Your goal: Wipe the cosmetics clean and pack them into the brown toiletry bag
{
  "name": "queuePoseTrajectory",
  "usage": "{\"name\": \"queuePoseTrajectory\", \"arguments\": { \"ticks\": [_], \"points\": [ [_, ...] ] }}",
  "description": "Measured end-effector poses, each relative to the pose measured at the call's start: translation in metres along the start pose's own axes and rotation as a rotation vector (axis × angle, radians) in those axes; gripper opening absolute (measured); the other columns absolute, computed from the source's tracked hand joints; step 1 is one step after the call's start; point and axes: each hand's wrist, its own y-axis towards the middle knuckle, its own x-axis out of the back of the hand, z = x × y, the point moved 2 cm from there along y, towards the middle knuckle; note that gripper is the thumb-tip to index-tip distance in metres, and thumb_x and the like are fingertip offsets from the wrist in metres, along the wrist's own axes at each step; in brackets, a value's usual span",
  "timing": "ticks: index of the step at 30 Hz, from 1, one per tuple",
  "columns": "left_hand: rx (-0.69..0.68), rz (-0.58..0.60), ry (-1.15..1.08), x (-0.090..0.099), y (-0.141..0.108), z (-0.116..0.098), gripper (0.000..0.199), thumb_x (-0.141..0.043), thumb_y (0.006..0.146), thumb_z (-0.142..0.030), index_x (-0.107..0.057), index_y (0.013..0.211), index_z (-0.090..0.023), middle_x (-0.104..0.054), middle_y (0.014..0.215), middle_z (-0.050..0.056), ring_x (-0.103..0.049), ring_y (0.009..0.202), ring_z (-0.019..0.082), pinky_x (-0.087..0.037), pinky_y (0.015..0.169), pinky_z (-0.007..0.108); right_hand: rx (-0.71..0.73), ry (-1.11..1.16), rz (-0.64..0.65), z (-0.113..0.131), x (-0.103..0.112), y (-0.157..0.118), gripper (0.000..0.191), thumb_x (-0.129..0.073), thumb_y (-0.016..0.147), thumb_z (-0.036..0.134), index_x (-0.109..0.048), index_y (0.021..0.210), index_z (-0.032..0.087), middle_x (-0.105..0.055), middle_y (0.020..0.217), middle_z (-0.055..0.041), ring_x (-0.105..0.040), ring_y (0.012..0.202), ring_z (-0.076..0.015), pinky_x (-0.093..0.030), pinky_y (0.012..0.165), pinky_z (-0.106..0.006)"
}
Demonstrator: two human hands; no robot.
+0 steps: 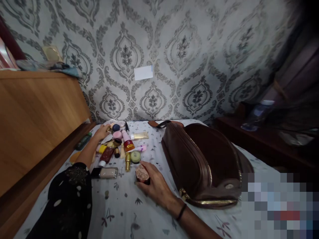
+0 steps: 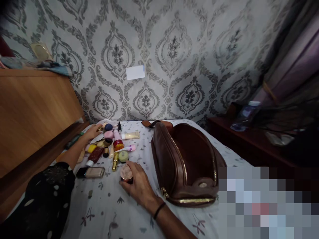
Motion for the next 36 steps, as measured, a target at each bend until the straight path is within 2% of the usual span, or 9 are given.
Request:
{"name": "queuePoseTrajectory", "arguments": {
  "ticks": [4,8,12,15,20,23,26,32,36],
  "points": [
    [0.136,-0.053,0.092,0.006,-0.002,0.000,0.043,-0.051,0.086,-0.023,-0.057,0.128,-0.024,-0.057,0.124,0.015,-0.059,0.114,0.036,-0.048,0.094,0.047,0.022,-0.009,-0.004,-0.002,-0.001,0.001,0.068,-0.076,0.071,0.015,-0.054,0.136,0.019,-0.063,0.128,-0.0115,-0.058,0.119,-0.0275,-0.046,0.104,-0.045],
    [0.115,-0.114,0.146,0.010,-0.007,-0.032,0.037,-0.044,0.091,-0.022,-0.061,0.123,-0.016,-0.050,0.135,0.024,-0.043,0.130,0.049,-0.037,0.099,0.068,0.018,-0.017,0.002,-0.001,-0.001,0.001,0.068,-0.075,0.071,0.015,-0.054,0.136,0.018,-0.063,0.127,-0.0118,-0.058,0.119,-0.0273,-0.046,0.104,-0.045],
    [-0.189,-0.021,0.089,-0.004,-0.007,-0.098,0.034,-0.044,0.099,-0.029,-0.059,0.128,-0.020,-0.054,0.137,0.015,-0.048,0.130,0.035,-0.040,0.108,0.051,0.028,-0.003,-0.001,-0.001,-0.001,0.000,0.066,-0.075,0.073,0.016,-0.054,0.135,0.020,-0.064,0.126,-0.0107,-0.058,0.118,-0.0269,-0.046,0.103,-0.044],
    [-0.392,0.141,0.035,-0.022,-0.011,-0.143,0.036,-0.059,0.096,-0.040,-0.060,0.125,-0.019,-0.060,0.129,0.008,-0.061,0.112,0.026,-0.054,0.095,0.045,0.037,0.002,-0.008,-0.001,0.000,0.000,0.065,-0.075,0.073,0.018,-0.054,0.135,0.020,-0.064,0.126,-0.0108,-0.059,0.117,-0.0270,-0.046,0.103,-0.044],
    [-0.402,0.142,0.042,-0.027,-0.025,-0.168,0.041,-0.061,0.093,-0.037,-0.058,0.131,-0.024,-0.063,0.126,0.011,-0.061,0.114,0.031,-0.051,0.098,0.045,0.026,-0.010,0.008,0.000,0.000,0.000,0.064,-0.074,0.074,0.019,-0.054,0.135,0.018,-0.064,0.125,-0.0116,-0.059,0.117,-0.0272,-0.047,0.103,-0.044],
    [-0.305,0.023,0.062,-0.012,-0.031,-0.154,0.048,-0.048,0.096,-0.034,-0.045,0.143,-0.027,-0.058,0.135,0.015,-0.055,0.125,0.035,-0.045,0.103,0.047,0.024,-0.009,0.003,-0.001,-0.001,0.001,0.064,-0.073,0.074,0.019,-0.054,0.135,0.017,-0.063,0.127,-0.0122,-0.058,0.119,-0.0271,-0.046,0.105,-0.044],
    [-0.147,-0.075,0.103,0.006,-0.032,-0.121,0.051,-0.038,0.098,-0.034,-0.035,0.147,-0.021,-0.052,0.140,0.020,-0.051,0.129,0.037,-0.043,0.103,0.050,0.045,0.004,-0.017,-0.004,-0.003,0.001,0.064,-0.072,0.073,0.019,-0.054,0.135,0.019,-0.063,0.129,-0.0117,-0.058,0.121,-0.0270,-0.045,0.106,-0.044],
    [0.117,-0.060,0.178,0.036,-0.041,-0.027,0.042,-0.036,0.099,-0.043,-0.052,0.131,-0.022,-0.064,0.129,0.016,-0.060,0.121,0.032,-0.049,0.094,0.042,0.062,-0.006,-0.023,-0.012,-0.006,0.003,0.062,-0.069,0.074,0.022,-0.055,0.134,0.019,-0.064,0.127,-0.0117,-0.060,0.118,-0.0273,-0.047,0.104,-0.046],
    [0.297,-0.037,0.241,0.051,-0.060,0.038,0.039,-0.043,0.097,-0.036,-0.055,0.129,-0.017,-0.056,0.138,0.023,-0.054,0.128,0.040,-0.047,0.096,0.052,0.053,-0.026,-0.023,-0.010,-0.006,0.004,0.062,-0.067,0.074,0.025,-0.054,0.134,0.016,-0.064,0.126,-0.0132,-0.060,0.116,-0.0279,-0.048,0.103,-0.045]
  ]
}}
